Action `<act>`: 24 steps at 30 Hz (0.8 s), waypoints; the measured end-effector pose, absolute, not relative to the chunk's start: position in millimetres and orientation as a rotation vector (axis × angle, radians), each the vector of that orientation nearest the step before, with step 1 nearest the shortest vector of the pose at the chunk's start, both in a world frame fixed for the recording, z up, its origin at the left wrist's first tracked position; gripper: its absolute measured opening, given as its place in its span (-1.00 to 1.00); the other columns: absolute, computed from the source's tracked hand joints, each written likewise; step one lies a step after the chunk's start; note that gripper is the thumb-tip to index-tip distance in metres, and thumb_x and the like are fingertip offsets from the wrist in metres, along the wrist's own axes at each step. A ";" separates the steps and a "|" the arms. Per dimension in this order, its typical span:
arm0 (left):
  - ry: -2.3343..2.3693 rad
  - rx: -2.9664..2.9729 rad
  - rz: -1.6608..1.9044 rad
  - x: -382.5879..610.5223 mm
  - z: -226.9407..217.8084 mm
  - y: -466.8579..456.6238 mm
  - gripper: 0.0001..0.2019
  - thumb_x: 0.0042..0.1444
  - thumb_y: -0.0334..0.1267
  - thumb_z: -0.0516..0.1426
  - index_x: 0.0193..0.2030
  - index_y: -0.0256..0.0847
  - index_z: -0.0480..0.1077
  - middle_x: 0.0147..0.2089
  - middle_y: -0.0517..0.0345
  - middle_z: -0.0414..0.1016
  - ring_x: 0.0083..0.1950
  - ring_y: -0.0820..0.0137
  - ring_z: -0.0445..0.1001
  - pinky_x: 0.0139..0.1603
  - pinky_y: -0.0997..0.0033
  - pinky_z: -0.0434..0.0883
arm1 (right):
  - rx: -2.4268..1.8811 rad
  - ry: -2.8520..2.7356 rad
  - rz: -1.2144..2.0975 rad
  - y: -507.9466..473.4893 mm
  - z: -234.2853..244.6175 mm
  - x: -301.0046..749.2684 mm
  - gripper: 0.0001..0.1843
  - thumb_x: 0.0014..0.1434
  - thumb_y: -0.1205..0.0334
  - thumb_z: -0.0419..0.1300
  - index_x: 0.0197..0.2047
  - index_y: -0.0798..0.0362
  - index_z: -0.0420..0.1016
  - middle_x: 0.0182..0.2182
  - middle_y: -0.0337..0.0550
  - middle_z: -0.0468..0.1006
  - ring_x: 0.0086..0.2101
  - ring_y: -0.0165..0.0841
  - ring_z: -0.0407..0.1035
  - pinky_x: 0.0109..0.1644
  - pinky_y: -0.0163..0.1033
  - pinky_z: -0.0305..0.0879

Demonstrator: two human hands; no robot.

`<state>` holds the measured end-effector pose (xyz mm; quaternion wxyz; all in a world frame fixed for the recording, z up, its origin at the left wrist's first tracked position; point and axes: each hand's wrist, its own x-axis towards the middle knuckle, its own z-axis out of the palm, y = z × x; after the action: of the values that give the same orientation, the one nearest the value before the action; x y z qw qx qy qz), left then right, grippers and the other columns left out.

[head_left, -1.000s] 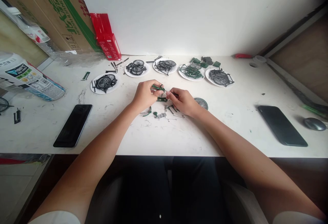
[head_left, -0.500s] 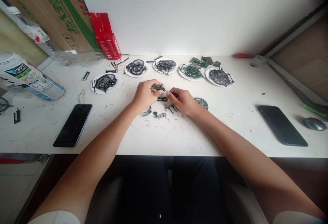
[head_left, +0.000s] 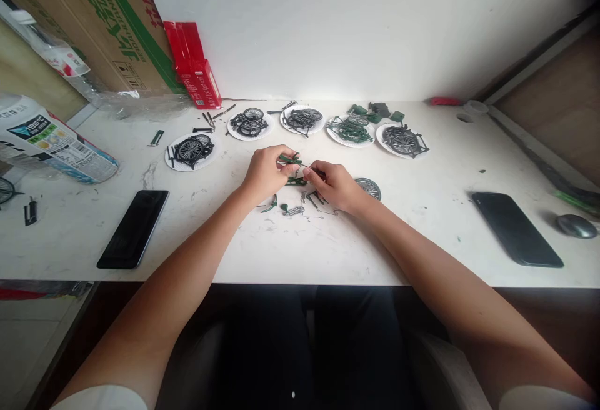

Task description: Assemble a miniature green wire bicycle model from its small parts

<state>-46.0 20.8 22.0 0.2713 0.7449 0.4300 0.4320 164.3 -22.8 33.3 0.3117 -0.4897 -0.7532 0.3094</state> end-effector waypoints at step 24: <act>1.156 2.014 1.173 -45.6 21.3 21.5 -0.82 0.14 -0.37 0.35 -0.10 -0.18 0.64 -0.07 0.05 0.74 -0.06 0.24 0.70 -0.04 0.25 0.64 | -1.280 -1.998 0.795 -22.1 31.0 164.4 -0.54 0.51 -0.16 0.08 -0.24 0.04 0.49 -0.54 -0.24 0.42 -0.48 -0.36 0.25 -0.33 -0.21 0.14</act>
<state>-45.6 21.5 21.3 0.2667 0.7460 0.4284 0.4345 164.4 -22.1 31.0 0.3140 -0.4855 -0.7581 0.3017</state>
